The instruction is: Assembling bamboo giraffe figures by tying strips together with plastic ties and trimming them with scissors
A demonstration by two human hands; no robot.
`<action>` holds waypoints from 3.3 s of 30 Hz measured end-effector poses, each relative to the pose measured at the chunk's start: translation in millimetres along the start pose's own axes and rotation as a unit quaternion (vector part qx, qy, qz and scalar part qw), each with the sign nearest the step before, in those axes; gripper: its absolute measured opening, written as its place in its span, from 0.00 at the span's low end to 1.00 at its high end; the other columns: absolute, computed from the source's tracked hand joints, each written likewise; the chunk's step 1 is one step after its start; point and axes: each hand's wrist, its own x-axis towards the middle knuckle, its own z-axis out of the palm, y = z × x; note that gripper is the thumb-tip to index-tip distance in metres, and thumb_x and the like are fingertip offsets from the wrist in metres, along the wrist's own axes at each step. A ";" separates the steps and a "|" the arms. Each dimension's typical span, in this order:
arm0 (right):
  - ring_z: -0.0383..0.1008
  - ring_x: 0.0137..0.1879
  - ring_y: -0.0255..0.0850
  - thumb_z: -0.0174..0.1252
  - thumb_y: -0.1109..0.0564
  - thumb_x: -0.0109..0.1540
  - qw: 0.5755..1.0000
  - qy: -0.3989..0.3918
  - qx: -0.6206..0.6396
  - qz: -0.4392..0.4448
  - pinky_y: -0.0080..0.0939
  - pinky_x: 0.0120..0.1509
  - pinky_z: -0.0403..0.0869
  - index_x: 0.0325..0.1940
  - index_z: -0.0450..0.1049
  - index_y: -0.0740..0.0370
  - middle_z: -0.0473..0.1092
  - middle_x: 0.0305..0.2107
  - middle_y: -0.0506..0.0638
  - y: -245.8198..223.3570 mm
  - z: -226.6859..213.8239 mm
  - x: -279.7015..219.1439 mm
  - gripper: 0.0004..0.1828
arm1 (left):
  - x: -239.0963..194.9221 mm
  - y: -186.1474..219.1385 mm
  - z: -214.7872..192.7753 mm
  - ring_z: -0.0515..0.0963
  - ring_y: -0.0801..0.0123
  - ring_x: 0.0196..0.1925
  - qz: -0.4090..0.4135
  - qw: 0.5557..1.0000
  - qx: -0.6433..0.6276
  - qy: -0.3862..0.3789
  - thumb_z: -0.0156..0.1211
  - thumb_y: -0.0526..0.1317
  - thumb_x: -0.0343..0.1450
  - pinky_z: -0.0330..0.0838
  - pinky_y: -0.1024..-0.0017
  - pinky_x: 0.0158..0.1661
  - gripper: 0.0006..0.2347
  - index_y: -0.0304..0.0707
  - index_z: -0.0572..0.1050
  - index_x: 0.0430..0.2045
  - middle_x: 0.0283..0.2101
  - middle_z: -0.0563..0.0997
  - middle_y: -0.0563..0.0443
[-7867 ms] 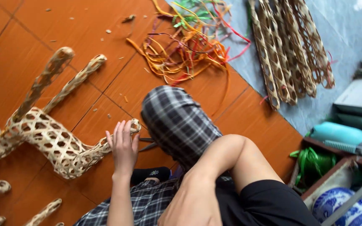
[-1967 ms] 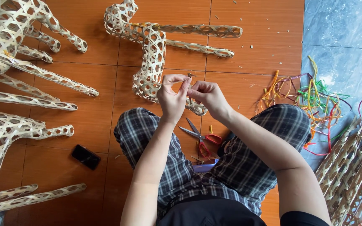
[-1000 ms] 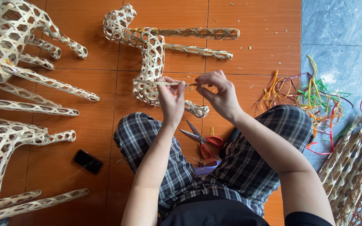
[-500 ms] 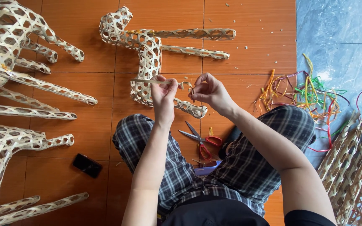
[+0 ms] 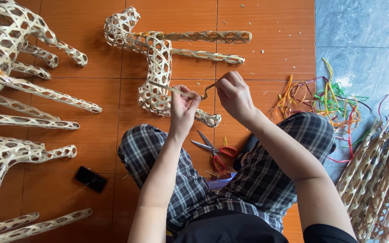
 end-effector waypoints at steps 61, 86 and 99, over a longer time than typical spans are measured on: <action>0.71 0.39 0.47 0.68 0.64 0.66 0.986 -0.072 -0.009 0.149 0.46 0.43 0.72 0.39 0.75 0.58 0.65 0.30 0.49 -7.7 -6.8 -16.7 0.07 | -0.9 -1.6 37.5 0.87 0.66 0.42 0.055 0.994 0.047 0.079 0.58 0.32 0.80 0.84 0.73 0.46 0.11 0.40 0.59 0.46 0.38 0.74 0.48; 0.76 0.64 0.51 0.63 0.63 0.71 0.864 -0.110 0.421 0.252 0.52 0.66 0.77 0.64 0.78 0.66 0.76 0.57 0.65 9.3 -36.4 -43.9 0.16 | 6.4 -38.9 17.2 0.91 0.52 0.39 -0.174 0.937 -0.304 -0.004 0.61 0.27 0.78 0.92 0.59 0.44 0.14 0.37 0.66 0.55 0.39 0.83 0.38; 0.70 0.31 0.39 0.64 0.64 0.70 0.859 -0.199 0.287 0.374 0.40 0.38 0.71 0.48 0.85 0.66 0.72 0.24 0.57 -3.6 -39.5 -107.6 0.05 | -89.9 -156.8 -0.3 0.77 0.76 0.21 -0.268 0.919 -0.034 0.286 0.66 0.35 0.71 0.68 0.83 0.26 0.08 0.36 0.75 0.40 0.21 0.75 0.52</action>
